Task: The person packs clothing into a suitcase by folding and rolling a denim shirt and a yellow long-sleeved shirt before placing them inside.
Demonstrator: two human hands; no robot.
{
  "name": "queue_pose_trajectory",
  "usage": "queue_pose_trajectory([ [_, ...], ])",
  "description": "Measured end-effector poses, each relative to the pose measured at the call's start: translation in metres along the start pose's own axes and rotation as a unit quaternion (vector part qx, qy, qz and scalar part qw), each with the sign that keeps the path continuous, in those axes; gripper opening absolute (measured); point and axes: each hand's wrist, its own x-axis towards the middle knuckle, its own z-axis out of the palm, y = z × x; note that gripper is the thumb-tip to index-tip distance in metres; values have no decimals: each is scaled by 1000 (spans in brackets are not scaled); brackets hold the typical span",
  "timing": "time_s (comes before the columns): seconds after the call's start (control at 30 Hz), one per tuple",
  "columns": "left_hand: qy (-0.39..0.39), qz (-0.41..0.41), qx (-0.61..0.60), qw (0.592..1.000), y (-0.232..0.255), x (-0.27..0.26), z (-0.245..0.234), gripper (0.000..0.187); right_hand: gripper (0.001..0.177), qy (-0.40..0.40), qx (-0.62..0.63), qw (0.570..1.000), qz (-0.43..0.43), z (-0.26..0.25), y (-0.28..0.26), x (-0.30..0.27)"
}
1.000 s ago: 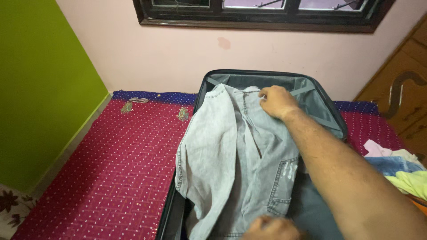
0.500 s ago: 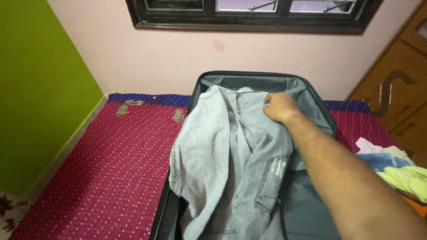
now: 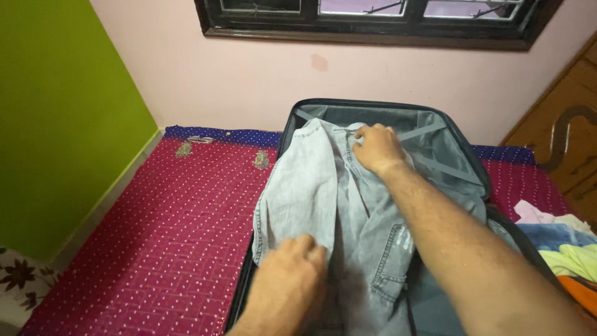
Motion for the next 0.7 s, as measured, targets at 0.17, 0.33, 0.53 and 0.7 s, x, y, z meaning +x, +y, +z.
queue_pose_trajectory([
  [0.17,47,-182,39,981,-17,-5,-44,59,33,3,70,995,-73,16,-35,10],
  [0.33,13,-265,30,964,-28,-11,-47,65,40,-65,104,990,-66,20,-90,8],
  [0.53,23,-221,47,974,-42,-17,-27,33,57,-175,13,981,-86,35,-129,15],
  [0.7,37,-174,64,982,-40,-17,-22,30,60,-217,-18,975,-40,44,-141,17],
])
